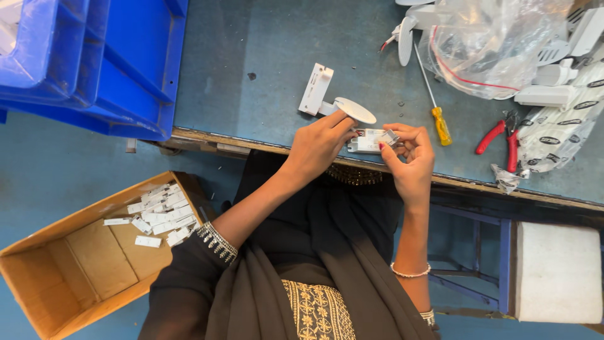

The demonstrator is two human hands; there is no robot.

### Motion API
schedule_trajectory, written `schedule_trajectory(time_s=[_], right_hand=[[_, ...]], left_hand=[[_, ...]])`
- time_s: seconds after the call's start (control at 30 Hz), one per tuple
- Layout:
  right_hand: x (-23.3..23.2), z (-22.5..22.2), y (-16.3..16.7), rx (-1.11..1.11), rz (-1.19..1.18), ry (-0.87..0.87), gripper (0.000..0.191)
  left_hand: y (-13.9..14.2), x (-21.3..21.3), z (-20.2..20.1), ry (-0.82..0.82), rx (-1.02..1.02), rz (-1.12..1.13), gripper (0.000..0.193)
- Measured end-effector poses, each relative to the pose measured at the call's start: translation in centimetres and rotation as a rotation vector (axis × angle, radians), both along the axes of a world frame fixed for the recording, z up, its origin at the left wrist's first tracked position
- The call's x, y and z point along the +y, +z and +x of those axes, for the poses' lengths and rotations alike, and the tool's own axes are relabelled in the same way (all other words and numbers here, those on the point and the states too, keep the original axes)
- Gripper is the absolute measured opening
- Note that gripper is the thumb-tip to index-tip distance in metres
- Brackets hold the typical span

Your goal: The person assembles white plastic electrical devices by inserting a small rectangular component into a housing, securing it with a screwdriver, and attaching a circular vent cover. The person places the finished units into a blue crate.

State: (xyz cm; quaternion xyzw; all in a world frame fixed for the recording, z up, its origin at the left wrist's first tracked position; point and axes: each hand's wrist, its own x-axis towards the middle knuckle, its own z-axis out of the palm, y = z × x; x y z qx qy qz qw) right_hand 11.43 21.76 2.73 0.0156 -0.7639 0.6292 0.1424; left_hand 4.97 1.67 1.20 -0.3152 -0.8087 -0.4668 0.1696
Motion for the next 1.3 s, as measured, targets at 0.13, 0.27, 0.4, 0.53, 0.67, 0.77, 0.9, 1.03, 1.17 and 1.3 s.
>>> schedule_trajectory(time_s=[0.13,0.27,0.4,0.53,0.67,0.77,0.9,1.03,1.17,1.3], right_hand=[[0.2,-0.2,-0.6,-0.001,0.06,-0.053,0.023],[0.0,-0.7,-1.5,0.022,-0.004,-0.105,0.021],[-0.2,-1.0,-1.9,-0.01,0.082,-0.171,0.022],[0.0,-0.7,-1.4,-0.005,0.08,-0.139,0.028],[0.6,-0.1,-0.5,-0.031,0.04,-0.045,0.033],[1.1,0.1,-0.2,-0.05,0.048,-0.025,0.032],[1.0,0.2,0.1,-0.057,0.071,-0.014,0.031],[0.2,1.0,0.7,-0.097,0.044,-0.071,0.028],[-0.8,1.4,2.0,-0.067,0.371,-0.073,0.028],[-2.0,0.8,2.9,-0.024,0.543,-0.047,0.031]], left_hand=[[0.2,0.8,0.2,0.049,-0.062,-0.092,0.016],[-0.1,1.5,0.8,0.081,-0.081,-0.079,0.017],[-0.6,1.4,2.0,0.124,-0.098,-0.028,0.015],[-1.2,0.9,2.6,0.097,-0.095,0.042,0.014],[-1.5,0.6,2.2,0.09,-0.095,0.105,0.011],[-1.5,0.5,1.8,0.052,-0.146,0.158,0.011],[-1.4,0.8,1.8,0.093,-0.157,0.161,0.012],[-1.5,0.9,1.8,0.098,-0.191,0.152,0.016],[-1.6,0.8,1.7,0.08,-0.196,0.163,0.021],[-1.7,0.7,1.7,0.089,-0.185,0.177,0.023]])
